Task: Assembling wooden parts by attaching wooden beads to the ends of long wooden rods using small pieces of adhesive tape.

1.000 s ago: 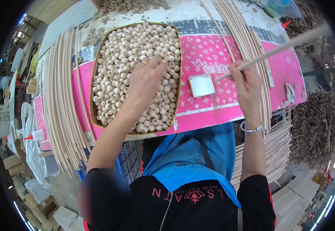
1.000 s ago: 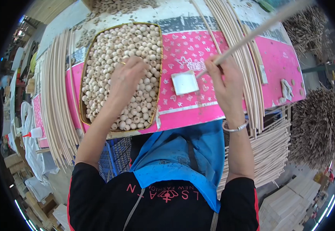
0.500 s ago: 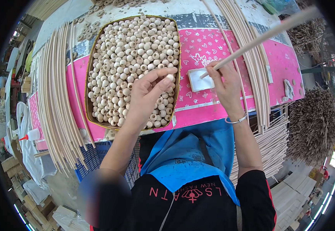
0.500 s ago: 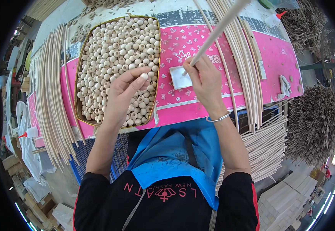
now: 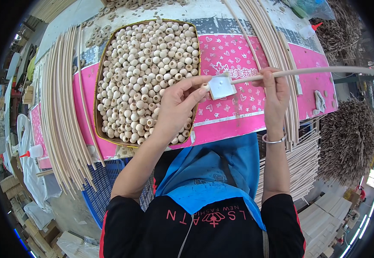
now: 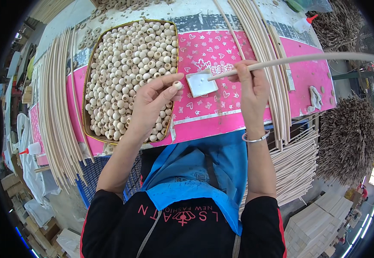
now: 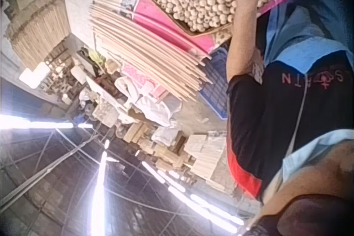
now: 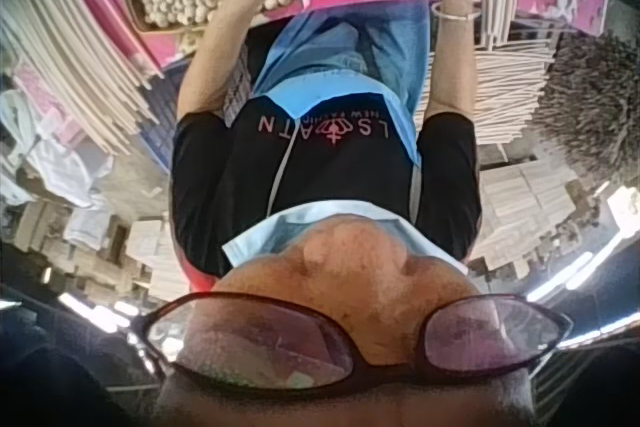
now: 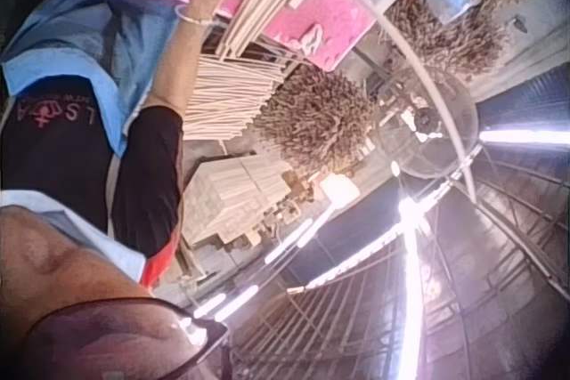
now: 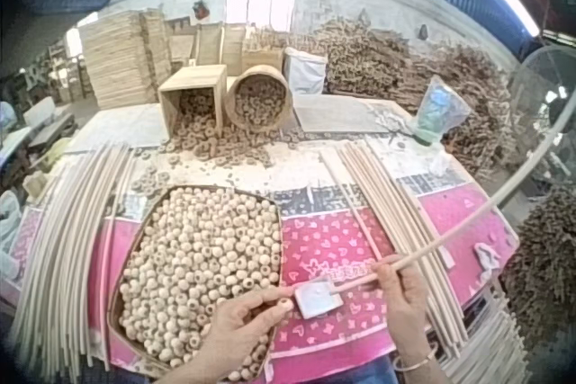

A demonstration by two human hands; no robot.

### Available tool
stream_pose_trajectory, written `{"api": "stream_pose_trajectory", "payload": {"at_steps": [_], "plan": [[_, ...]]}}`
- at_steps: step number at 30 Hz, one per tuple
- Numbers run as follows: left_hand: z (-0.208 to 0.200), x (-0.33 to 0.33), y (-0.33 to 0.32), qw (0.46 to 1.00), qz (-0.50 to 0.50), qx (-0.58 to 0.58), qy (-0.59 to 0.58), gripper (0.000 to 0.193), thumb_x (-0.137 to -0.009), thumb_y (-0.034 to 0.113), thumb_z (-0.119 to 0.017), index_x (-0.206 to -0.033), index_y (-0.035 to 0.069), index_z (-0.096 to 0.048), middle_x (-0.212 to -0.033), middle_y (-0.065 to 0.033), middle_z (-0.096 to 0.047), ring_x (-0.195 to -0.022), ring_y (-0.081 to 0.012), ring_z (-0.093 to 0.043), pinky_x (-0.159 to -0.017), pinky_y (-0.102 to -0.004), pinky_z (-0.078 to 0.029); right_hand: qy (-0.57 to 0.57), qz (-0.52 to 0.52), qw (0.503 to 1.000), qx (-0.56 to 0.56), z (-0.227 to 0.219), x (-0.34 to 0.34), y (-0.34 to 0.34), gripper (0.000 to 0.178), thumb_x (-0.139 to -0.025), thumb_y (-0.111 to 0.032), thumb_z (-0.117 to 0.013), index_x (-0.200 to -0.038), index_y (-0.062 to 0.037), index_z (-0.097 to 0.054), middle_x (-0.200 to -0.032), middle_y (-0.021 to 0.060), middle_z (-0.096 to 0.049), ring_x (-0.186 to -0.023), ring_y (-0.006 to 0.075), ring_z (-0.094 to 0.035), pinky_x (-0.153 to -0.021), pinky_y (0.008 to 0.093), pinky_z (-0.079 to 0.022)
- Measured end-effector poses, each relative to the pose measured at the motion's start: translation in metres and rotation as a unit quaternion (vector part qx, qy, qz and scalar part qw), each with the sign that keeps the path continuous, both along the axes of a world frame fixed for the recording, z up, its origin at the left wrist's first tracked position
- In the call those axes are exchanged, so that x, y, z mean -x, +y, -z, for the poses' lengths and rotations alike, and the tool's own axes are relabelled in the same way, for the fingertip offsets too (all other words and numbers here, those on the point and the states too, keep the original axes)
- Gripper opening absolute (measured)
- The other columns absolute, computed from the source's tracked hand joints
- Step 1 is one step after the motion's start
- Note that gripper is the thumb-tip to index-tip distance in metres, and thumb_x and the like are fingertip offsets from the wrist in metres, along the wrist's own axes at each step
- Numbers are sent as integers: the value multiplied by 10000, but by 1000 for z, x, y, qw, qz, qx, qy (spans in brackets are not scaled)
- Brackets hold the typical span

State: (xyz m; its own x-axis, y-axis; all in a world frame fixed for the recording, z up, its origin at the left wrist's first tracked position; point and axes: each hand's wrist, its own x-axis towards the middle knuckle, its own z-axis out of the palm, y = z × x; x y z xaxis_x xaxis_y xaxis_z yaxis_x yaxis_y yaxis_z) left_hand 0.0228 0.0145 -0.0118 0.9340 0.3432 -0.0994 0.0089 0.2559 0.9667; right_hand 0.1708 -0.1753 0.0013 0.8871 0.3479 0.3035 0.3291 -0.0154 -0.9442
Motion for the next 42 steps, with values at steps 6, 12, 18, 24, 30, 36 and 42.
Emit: {"api": "stream_pose_trajectory", "payload": {"at_steps": [6, 12, 18, 24, 30, 36, 42], "plan": [[2, -15, -13, 1000, 7, 24, 5, 223, -960, 108, -679, -1148, -13, -676, -948, -12, -676, -829, -58, -608, -761, -215, -508, 6, -14, 997, -76, -31, 12, -8, 252, -1065, -231, -533, -1050, 3, -625, -884, 79, -663, -780, 133, -661, -724, 264, -552], [-2, -15, -18, 1000, 9, 15, -11, 235, -938, 88, -696, -1150, -13, -686, -935, -23, -696, -843, -68, -630, -768, -226, -515, 2, -40, 993, -112, -35, 25, -9, 250, -1075, -230, -507, -1059, -1, -607, -900, 89, -655, -780, 153, -663, -743, 278, -553], [-6, -11, -20, 999, 14, -30, -7, 234, -929, 60, -696, -1155, -2, -694, -931, -33, -702, -849, -86, -643, -786, -248, -525, -20, -73, 994, -73, -30, 29, -8, 246, -1088, -218, -460, -1084, -4, -582, -1001, 102, -626, -819, 165, -646, -783, 318, -562], [-2, -9, -22, 998, 26, -58, -22, 244, -940, 57, -689, -1175, -7, -684, -946, -20, -691, -868, -71, -635, -764, -213, -503, 3, -56, 995, -87, -26, 32, -7, 248, -1072, -236, -512, -1042, -8, -605, -909, 70, -628, -789, 138, -652, -728, 266, -532], [-3, -9, -27, 992, 13, -125, -23, 221, -931, 22, -678, -1149, -10, -683, -978, -36, -672, -883, -95, -647, -763, -237, -517, -45, -66, 995, -67, -21, 33, -12, 241, -1063, -232, -532, -1023, -8, -612, -920, 66, -613, -776, 135, -635, -721, 262, -524], [-5, -8, -28, 907, -8, -404, -118, 238, -896, -31, -669, -1132, -1, -689, -955, -97, -644, -843, -167, -664, -749, -283, -544, -67, -40, 995, -63, -13, 47, -13, 230, -1071, -214, -512, -1034, -5, -602, -909, 68, -600, -762, 145, -625, -720, 274, -529], [-1, -22, -53, 996, -12, 75, -51, 348, -992, 67, -620, -1333, 27, -561, -1117, -70, -655, -1044, -171, -661, -904, -298, -553, 108, 68, 976, -177, 3, 70, -10, 242, -1083, -225, -485, -1105, -4, -582, -943, 100, -636, -792, 172, -662, -742, 312, -569]]}}
